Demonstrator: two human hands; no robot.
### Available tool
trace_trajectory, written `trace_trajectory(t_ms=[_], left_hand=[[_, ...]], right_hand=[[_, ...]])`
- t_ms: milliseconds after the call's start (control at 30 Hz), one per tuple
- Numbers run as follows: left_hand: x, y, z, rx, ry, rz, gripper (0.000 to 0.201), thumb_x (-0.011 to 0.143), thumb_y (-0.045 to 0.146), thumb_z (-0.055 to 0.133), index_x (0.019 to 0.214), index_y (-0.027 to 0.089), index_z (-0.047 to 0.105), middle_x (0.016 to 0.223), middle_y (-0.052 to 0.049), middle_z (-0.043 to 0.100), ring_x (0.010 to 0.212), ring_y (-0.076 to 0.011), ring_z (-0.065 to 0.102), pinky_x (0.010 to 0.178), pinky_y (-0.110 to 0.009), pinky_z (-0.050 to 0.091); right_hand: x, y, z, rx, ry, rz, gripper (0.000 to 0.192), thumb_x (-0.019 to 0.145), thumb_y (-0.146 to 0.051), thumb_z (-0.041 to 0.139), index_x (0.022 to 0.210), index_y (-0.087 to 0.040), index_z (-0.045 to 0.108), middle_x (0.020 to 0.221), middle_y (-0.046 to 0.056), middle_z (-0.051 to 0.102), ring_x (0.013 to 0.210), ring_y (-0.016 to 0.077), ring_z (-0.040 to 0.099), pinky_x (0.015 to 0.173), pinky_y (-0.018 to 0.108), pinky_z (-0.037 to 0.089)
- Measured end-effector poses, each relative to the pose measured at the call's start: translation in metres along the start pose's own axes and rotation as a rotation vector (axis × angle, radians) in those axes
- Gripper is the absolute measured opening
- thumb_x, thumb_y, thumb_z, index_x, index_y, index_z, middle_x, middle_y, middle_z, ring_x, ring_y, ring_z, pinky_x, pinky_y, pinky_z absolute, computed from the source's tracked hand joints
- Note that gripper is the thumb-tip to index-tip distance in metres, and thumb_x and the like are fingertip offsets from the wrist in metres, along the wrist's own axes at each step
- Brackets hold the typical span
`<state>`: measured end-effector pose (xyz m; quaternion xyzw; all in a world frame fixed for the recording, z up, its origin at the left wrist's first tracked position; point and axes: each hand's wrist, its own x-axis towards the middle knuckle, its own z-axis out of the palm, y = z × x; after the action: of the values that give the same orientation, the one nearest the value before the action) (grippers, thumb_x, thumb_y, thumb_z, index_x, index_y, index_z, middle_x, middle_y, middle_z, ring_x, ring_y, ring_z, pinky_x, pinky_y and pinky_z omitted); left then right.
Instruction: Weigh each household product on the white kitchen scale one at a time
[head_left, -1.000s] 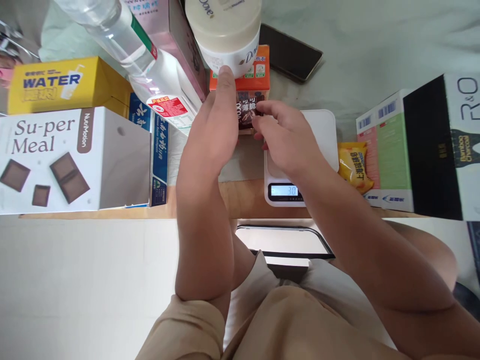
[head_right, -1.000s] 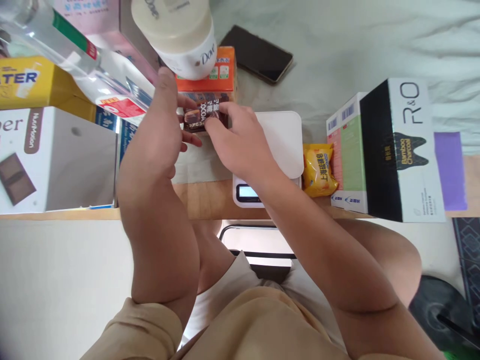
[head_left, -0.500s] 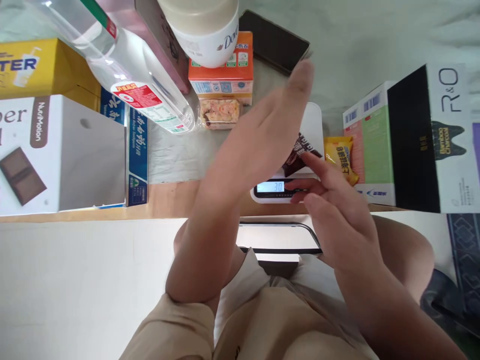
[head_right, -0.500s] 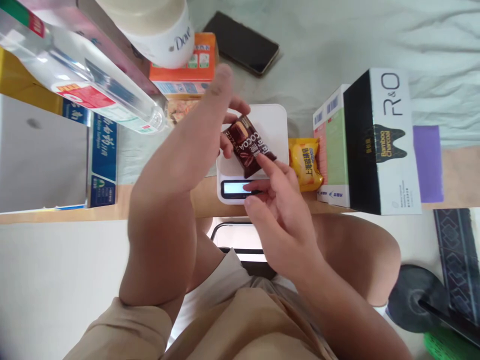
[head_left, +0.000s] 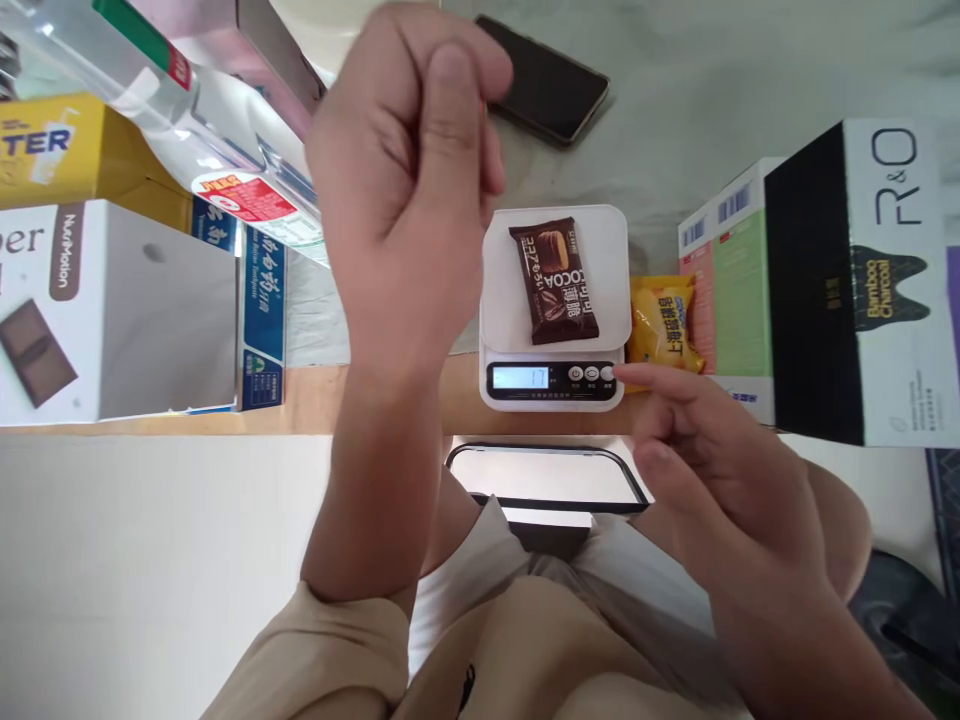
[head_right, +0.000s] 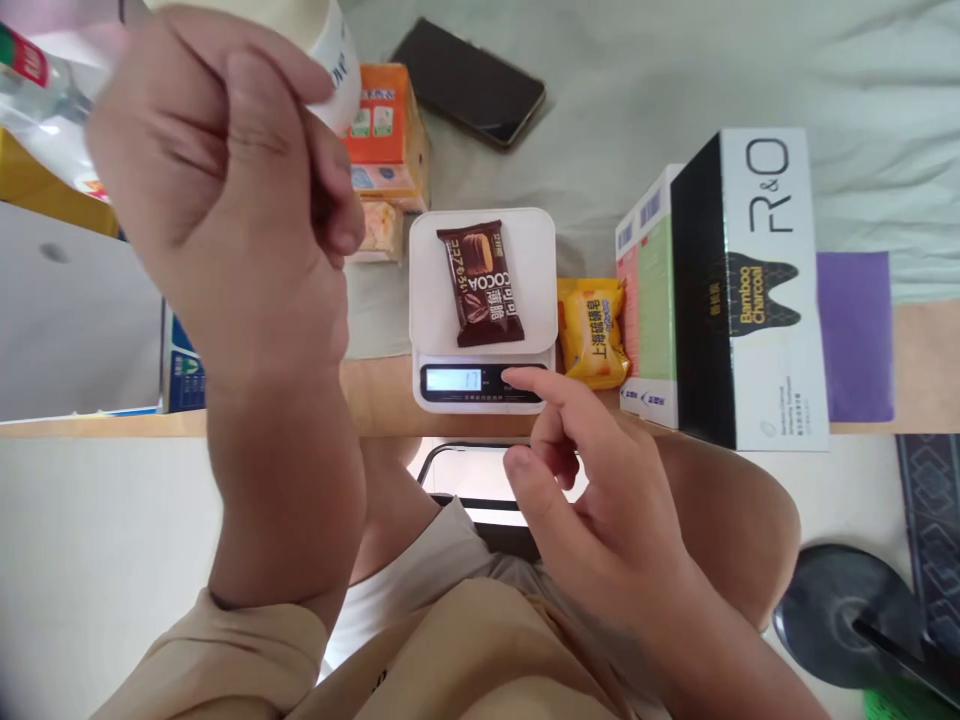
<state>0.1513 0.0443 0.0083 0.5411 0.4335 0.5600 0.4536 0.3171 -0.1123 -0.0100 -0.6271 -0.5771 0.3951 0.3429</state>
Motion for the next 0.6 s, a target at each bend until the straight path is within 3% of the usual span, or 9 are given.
trace_trajectory(t_ms=[100, 200, 300, 400, 500, 533, 600], left_hand=[[-0.001, -0.006, -0.014, -0.052, -0.001, 0.057, 0.034, 0.092, -0.005, 0.042, 0.085, 0.021, 0.064, 0.087, -0.001, 0.057, 0.062, -0.0107, 0.039, 0.056, -0.025, 0.039], [0.001, -0.014, -0.022, -0.117, 0.041, 0.120, 0.035, 0.071, -0.014, 0.045, 0.071, 0.019, 0.056, 0.080, -0.004, 0.049, 0.068, -0.0110, 0.042, 0.058, -0.024, 0.037], [0.002, -0.018, -0.025, -0.132, 0.085, 0.237, 0.032, 0.070, -0.010, 0.040, 0.065, 0.020, 0.051, 0.067, -0.003, 0.043, 0.060, -0.0094, 0.041, 0.058, -0.027, 0.029], [0.001, -0.016, -0.026, -0.116, 0.080, 0.278, 0.030, 0.075, -0.006, 0.038, 0.063, 0.017, 0.054, 0.061, -0.002, 0.041, 0.056, -0.0060, 0.038, 0.059, -0.026, 0.024], [0.000, -0.011, -0.027, -0.163, 0.029, 0.252, 0.034, 0.080, -0.006, 0.040, 0.061, 0.015, 0.058, 0.058, -0.001, 0.041, 0.055, -0.0029, 0.037, 0.058, -0.023, 0.025], [0.000, -0.008, -0.027, -0.233, 0.037, 0.192, 0.035, 0.081, -0.008, 0.041, 0.059, 0.014, 0.058, 0.057, 0.000, 0.040, 0.055, -0.0018, 0.039, 0.057, -0.022, 0.025], [0.002, -0.003, -0.026, -0.415, 0.122, -0.055, 0.035, 0.082, -0.009, 0.045, 0.056, 0.012, 0.055, 0.058, 0.000, 0.040, 0.057, -0.0011, 0.050, 0.054, -0.017, 0.027]], right_hand=[[0.002, 0.002, 0.004, -0.015, 0.011, 0.003, 0.031, 0.099, -0.032, 0.058, 0.130, -0.031, 0.061, 0.073, -0.004, 0.054, 0.062, 0.0038, 0.051, 0.055, 0.018, 0.043], [0.002, 0.004, 0.007, -0.026, 0.025, -0.010, 0.030, 0.099, -0.034, 0.059, 0.129, -0.030, 0.062, 0.075, -0.003, 0.055, 0.064, 0.0042, 0.052, 0.055, 0.018, 0.041], [0.004, 0.005, 0.008, -0.052, 0.047, -0.022, 0.030, 0.099, -0.034, 0.058, 0.128, -0.028, 0.063, 0.078, -0.002, 0.057, 0.065, 0.0049, 0.052, 0.056, 0.020, 0.041], [0.014, -0.002, 0.010, -0.189, 0.117, -0.057, 0.027, 0.097, -0.033, 0.058, 0.122, -0.025, 0.066, 0.077, -0.002, 0.058, 0.065, 0.0066, 0.054, 0.062, 0.023, 0.045], [0.039, -0.019, 0.016, -0.434, 0.170, -0.135, 0.026, 0.093, -0.037, 0.059, 0.109, -0.022, 0.071, 0.079, 0.002, 0.062, 0.072, 0.0124, 0.058, 0.075, 0.033, 0.052], [0.049, -0.026, 0.018, -0.513, 0.152, -0.125, 0.026, 0.091, -0.039, 0.060, 0.107, -0.023, 0.073, 0.083, 0.004, 0.064, 0.076, 0.0151, 0.060, 0.082, 0.038, 0.053], [0.072, -0.042, 0.025, -0.658, 0.083, -0.029, 0.026, 0.090, -0.041, 0.062, 0.107, -0.024, 0.073, 0.094, 0.007, 0.067, 0.086, 0.0206, 0.063, 0.093, 0.050, 0.052]])
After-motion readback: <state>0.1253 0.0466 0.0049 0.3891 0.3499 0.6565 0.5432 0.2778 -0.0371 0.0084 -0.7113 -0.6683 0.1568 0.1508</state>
